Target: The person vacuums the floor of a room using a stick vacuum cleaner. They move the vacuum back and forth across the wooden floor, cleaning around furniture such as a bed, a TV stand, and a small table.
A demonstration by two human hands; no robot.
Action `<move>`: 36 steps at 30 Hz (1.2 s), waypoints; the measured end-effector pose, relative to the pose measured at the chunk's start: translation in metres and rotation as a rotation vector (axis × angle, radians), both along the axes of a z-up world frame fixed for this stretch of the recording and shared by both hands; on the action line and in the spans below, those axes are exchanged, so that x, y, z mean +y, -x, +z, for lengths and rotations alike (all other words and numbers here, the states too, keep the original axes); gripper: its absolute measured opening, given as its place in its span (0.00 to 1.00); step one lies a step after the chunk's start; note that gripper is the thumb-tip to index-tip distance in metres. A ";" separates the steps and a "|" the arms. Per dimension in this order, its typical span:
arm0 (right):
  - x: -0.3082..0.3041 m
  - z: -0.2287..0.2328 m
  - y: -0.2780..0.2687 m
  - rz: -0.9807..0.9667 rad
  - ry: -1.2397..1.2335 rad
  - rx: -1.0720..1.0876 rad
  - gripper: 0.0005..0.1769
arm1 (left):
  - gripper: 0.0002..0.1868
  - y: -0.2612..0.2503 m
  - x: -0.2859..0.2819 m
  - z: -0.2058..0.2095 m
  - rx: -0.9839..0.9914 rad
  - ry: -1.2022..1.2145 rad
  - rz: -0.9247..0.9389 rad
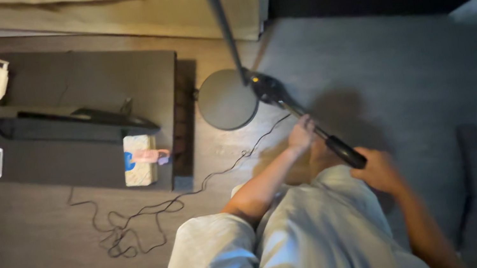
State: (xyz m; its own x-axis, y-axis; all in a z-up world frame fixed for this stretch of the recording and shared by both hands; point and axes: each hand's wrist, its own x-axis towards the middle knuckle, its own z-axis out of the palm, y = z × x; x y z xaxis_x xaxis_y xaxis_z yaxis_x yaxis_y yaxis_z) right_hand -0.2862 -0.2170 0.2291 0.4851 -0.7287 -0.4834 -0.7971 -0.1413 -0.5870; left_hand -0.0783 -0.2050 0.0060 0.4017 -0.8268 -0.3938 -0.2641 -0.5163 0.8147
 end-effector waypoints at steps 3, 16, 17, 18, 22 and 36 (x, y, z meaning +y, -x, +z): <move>-0.089 0.016 -0.006 0.172 0.059 0.040 0.28 | 0.31 0.002 -0.045 0.011 -0.032 -0.069 0.055; -0.298 0.033 -0.065 0.493 -0.011 -0.042 0.25 | 0.32 -0.004 -0.170 0.067 0.165 0.118 0.349; -0.313 0.019 -0.073 0.526 -0.067 -0.101 0.26 | 0.32 -0.013 -0.176 0.063 0.177 0.129 0.349; -0.330 0.007 -0.079 0.540 -0.097 -0.131 0.26 | 0.34 -0.019 -0.184 0.059 -0.048 0.156 0.341; -0.391 0.005 -0.131 0.664 -0.112 -0.095 0.26 | 0.33 -0.074 -0.223 0.075 -0.743 0.287 0.209; -0.475 0.032 -0.255 0.892 0.065 0.073 0.24 | 0.29 -0.159 -0.313 0.029 -0.531 0.031 0.403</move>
State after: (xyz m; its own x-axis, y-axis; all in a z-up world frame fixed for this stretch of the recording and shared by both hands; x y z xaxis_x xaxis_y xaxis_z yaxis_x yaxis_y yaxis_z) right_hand -0.0311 -0.6921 0.2615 0.8538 -0.1226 -0.5059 -0.4099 -0.7575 -0.5082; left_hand 0.0806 -0.5182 0.0345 0.8147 -0.5788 -0.0358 -0.4247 -0.6375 0.6429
